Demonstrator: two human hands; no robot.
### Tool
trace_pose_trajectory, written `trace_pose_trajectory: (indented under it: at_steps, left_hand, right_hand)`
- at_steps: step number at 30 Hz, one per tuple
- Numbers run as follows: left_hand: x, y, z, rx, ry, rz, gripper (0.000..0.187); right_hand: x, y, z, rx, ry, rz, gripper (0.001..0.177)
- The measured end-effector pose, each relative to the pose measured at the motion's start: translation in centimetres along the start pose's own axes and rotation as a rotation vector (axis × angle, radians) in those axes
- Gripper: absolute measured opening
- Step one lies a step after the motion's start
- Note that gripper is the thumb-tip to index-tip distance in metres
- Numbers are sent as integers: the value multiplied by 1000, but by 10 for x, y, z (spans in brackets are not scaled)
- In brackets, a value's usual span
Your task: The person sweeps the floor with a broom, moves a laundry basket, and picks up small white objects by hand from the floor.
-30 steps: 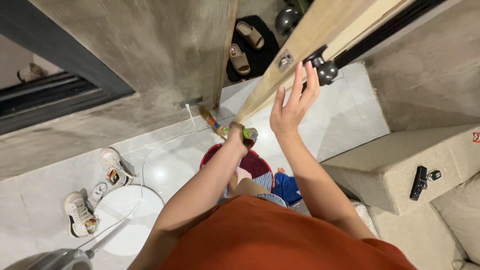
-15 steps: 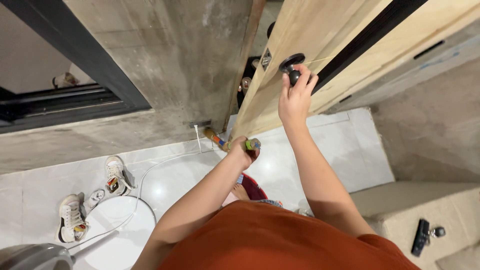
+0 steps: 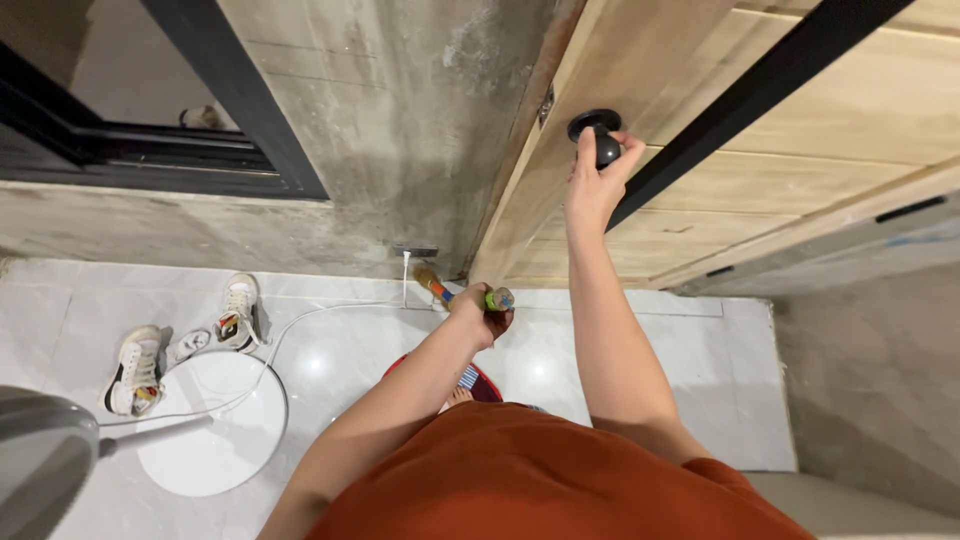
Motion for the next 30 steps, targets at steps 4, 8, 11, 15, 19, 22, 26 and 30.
trace_pose_trajectory:
  at_steps: [4, 8, 11, 15, 19, 22, 26, 30]
  left_hand:
    - [1, -2, 2, -39, 23, -32, 21]
    - [8, -4, 3, -76, 34, -35, 22]
    - [19, -10, 2, -105, 43, 26, 24]
    - [27, -8, 0, -115, 72, 34, 20]
    - [24, -16, 6, -190, 86, 27, 16]
    - [22, -16, 3, -173, 88, 27, 19]
    - [17, -16, 4, -166, 105, 7, 21]
    - [17, -16, 9, -180, 92, 49, 19]
  right_hand:
    - [8, 5, -20, 147, 32, -47, 40]
    - [14, 7, -32, 123, 27, -85, 40]
    - [19, 9, -36, 136, -9, -96, 40]
    - [20, 3, -27, 38, -72, 47, 44]
    - [7, -10, -23, -222, -351, 140, 53]
    - [10, -15, -22, -251, -419, 202, 71]
    - [7, -23, -29, -144, -117, 250, 94]
    - [-10, -34, -58, -130, -46, 298, 92]
Point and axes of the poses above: each hand's wrist, its own x-axis towards the middle knuckle, its own y-axis out of the palm, z = x × y, the point moved 3 cm from there along x, towards the middle knuckle, and after that the axes turned 3 degrees about -y, right-handed, at the moved point
